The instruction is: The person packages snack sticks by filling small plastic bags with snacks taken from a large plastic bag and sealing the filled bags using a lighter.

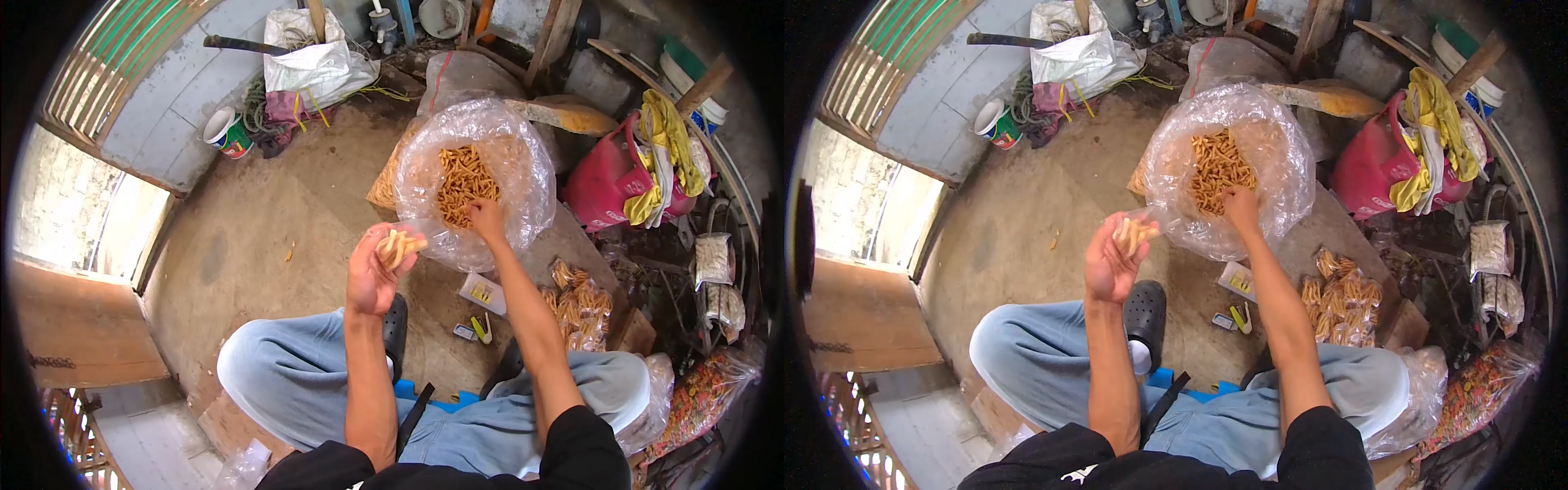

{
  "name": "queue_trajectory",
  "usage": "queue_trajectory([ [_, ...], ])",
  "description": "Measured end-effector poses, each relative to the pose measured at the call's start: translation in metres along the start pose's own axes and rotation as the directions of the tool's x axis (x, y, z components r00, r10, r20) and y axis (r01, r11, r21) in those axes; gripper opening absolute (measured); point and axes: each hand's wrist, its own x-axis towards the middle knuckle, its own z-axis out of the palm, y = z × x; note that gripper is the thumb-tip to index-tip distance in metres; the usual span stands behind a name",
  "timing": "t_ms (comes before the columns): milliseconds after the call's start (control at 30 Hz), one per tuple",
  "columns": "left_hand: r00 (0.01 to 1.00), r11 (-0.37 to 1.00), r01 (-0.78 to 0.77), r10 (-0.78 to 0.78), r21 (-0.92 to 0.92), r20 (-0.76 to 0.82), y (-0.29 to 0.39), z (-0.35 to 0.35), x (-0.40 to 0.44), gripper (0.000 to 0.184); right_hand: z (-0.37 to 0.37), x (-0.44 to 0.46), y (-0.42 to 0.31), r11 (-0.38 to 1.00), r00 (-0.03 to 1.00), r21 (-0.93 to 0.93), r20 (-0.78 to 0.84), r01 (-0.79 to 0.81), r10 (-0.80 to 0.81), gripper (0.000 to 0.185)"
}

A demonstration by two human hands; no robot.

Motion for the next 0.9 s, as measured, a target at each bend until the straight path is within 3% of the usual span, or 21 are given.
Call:
queue_trajectory([
  [67,1.000,1.000,-0.017,0.017,-0.004,0.024,-0.002,0.003,-0.004,0.019,-0.021,-0.001,-0.007,0.998,0.998,0.055,-0.058,-0.018,0.022,0.016],
  [133,0.997,0.995,-0.061,0.056,0.085,0.057,-0.007,0.003,-0.005,0.025,-0.052,-0.006,-0.029,0.874,0.965,0.412,0.072,-0.258,0.251,0.016],
  [167,0.996,0.995,-0.069,0.064,0.075,0.067,-0.009,0.005,-0.006,0.025,-0.069,-0.011,-0.043,0.881,0.969,0.406,0.065,-0.245,0.240,0.016],
  [233,0.989,0.997,-0.056,0.049,0.046,0.136,-0.011,0.012,-0.008,0.023,-0.109,-0.029,-0.089,0.720,0.951,0.628,0.115,-0.294,0.288,0.016],
  [267,0.988,0.997,-0.063,0.057,0.036,0.147,-0.012,0.016,-0.010,0.023,-0.127,-0.040,-0.112,0.729,0.955,0.624,0.107,-0.282,0.278,0.016],
  [333,0.981,0.997,-0.074,0.073,-0.003,0.177,-0.014,0.026,-0.014,0.021,-0.163,-0.063,-0.158,0.683,0.981,0.712,0.042,-0.163,0.191,0.017],
  [567,0.941,0.994,-0.102,0.106,-0.027,0.321,-0.017,0.054,-0.028,0.018,-0.233,-0.133,-0.239,0.789,0.989,0.606,-0.150,0.101,-0.012,0.016],
  [733,0.925,0.998,-0.051,0.055,-0.022,0.376,-0.019,0.069,-0.038,0.021,-0.230,-0.155,-0.246,0.808,0.978,0.572,-0.209,0.138,-0.019,0.014],
  [800,0.926,0.999,-0.051,0.049,-0.005,0.375,-0.020,0.073,-0.042,0.023,-0.222,-0.158,-0.243,0.831,0.937,0.479,-0.322,0.283,-0.134,0.013],
  [900,0.927,0.998,-0.054,0.039,0.031,0.373,-0.025,0.077,-0.046,0.026,-0.212,-0.163,-0.242,0.864,0.915,0.403,-0.376,0.301,-0.143,0.012],
])
